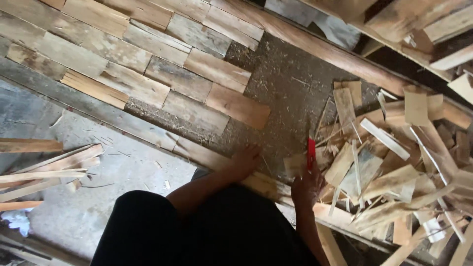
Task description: Trimming a small piece of wood with a utility knife to fit it into a wooden surface.
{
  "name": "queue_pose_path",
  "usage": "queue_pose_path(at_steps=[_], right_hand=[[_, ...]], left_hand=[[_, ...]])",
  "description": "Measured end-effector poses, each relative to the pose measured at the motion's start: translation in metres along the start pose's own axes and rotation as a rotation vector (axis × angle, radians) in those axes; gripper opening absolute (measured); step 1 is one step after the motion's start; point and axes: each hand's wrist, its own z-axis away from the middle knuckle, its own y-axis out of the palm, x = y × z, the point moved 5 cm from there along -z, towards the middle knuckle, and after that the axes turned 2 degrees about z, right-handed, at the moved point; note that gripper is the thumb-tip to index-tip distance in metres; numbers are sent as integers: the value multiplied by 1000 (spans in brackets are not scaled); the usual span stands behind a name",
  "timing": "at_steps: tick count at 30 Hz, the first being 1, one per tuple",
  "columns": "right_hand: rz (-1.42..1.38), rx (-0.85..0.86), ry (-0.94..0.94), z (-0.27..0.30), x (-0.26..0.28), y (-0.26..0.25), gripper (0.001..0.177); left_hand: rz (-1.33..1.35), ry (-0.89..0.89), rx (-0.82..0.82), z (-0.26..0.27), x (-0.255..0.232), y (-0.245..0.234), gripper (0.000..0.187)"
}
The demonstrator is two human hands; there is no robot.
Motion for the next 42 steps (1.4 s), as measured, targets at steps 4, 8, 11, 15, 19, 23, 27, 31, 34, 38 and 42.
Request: queue_pose_path(at_steps=[4, 8, 11, 15, 19, 23, 27, 31, 34, 38, 42], right_hand=[[-35, -77, -22, 2, -4, -4, 73], [-53, 13, 2, 3, -7, -1, 74], [-50, -25, -34, 17, -5, -3, 73], [-54, -174, -125, 41, 3, -25, 55], [-132, -163, -96, 64, 9, -44, 32], [-63, -190, -87, 91, 16, -49, 45], [-118, -193, -10, 116, 25, -50, 43], [-138, -231, 27, 140, 41, -32, 39], [-117, -208, 91, 141, 57, -37, 44], [-120, -188, 176, 156, 52, -25, 43], [-169, -258, 276, 166, 38, -21, 42]], left_hand=[[12, -291, 157, -10, -11, 1, 37], [-86, -306, 138, -8, -15, 21, 41], [-103, -306, 215, -6, -24, 14, 67], [-153, -290, 68, 1, -16, 39, 72], [-109, -267, 227, 0, -25, 15, 63], [-62, -230, 272, -5, -26, 3, 59], [71, -281, 301, -1, -21, -2, 54], [11, -180, 139, 11, 9, 49, 55], [96, -207, 366, -1, -25, -37, 66], [48, -118, 277, 2, -9, -9, 64], [112, -103, 240, 7, -4, -2, 65]])
